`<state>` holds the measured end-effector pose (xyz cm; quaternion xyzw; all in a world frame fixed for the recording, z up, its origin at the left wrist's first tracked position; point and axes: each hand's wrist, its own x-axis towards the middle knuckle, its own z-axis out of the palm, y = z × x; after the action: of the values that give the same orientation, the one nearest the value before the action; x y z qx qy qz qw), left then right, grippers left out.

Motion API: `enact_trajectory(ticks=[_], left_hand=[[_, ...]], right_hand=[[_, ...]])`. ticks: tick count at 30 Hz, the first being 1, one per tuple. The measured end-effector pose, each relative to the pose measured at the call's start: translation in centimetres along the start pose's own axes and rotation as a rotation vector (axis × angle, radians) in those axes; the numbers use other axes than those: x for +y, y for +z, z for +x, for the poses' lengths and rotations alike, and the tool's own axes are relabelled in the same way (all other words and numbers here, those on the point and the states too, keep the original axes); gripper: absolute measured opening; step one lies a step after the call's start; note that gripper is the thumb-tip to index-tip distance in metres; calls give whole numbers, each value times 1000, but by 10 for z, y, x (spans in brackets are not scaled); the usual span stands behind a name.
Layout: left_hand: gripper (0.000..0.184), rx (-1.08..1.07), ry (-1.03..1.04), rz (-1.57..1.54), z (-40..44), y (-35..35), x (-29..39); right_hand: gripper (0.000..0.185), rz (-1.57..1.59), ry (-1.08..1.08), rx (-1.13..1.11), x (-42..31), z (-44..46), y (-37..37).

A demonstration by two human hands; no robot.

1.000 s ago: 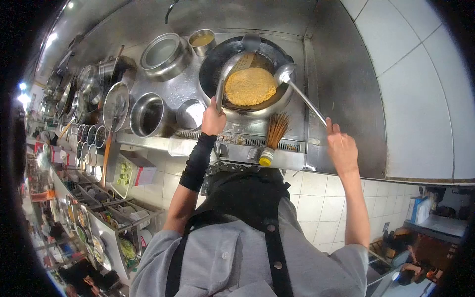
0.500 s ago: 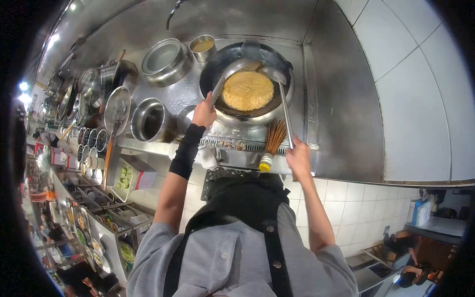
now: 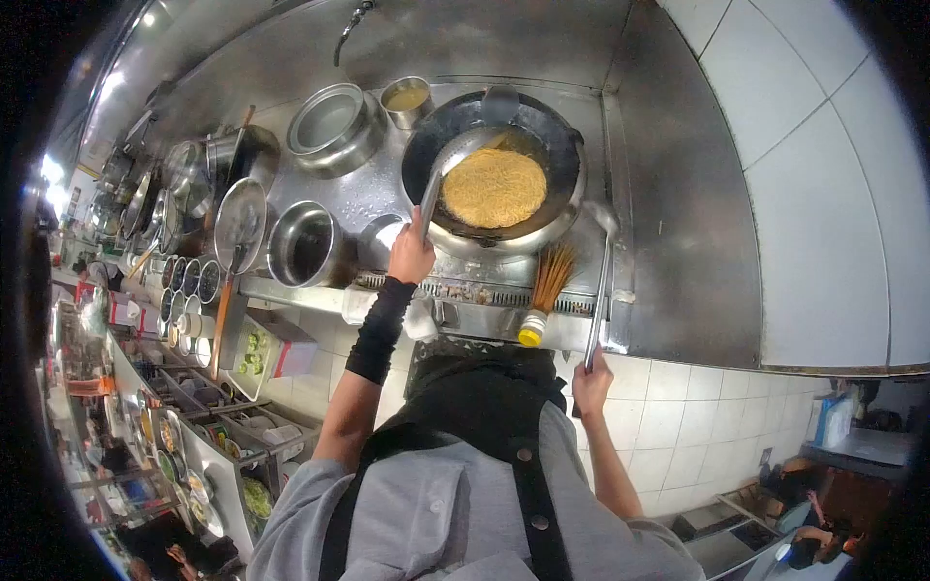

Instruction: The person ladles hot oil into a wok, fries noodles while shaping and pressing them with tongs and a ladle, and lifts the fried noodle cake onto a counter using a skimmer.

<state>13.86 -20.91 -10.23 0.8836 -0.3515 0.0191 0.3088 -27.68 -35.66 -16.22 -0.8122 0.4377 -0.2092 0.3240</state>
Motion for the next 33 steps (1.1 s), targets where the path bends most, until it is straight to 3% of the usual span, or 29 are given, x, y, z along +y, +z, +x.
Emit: enact_trajectory(ticks=[7, 10, 11, 14, 18, 20, 23, 33], left_hand=[[78, 15, -14, -43, -5, 4, -4], [75, 80, -23, -79, -5, 2, -9], [74, 90, -28, -108, -5, 1, -12], [70, 101, -54, -137, -4, -9, -12], [69, 86, -75, -139, 0, -12, -14], [69, 106, -73, -150, 2, -5, -18], [68, 97, -106, -116, 2, 2, -16], [68, 113, -190, -147, 5, 13, -5]], right_hand=[[67, -53, 36, -71, 95, -68, 69], [69, -98, -56, -118, 89, -55, 74], [71, -198, 34, -203, 67, -47, 61], [47, -372, -302, 158, -2, 3, 34], [19, -242, -218, 29, -74, 73, 1], [21, -320, -232, 64, -125, 93, -10], [18, -301, -474, 190, -141, 115, -8], [20, -229, -545, 302, -173, 161, -12]])
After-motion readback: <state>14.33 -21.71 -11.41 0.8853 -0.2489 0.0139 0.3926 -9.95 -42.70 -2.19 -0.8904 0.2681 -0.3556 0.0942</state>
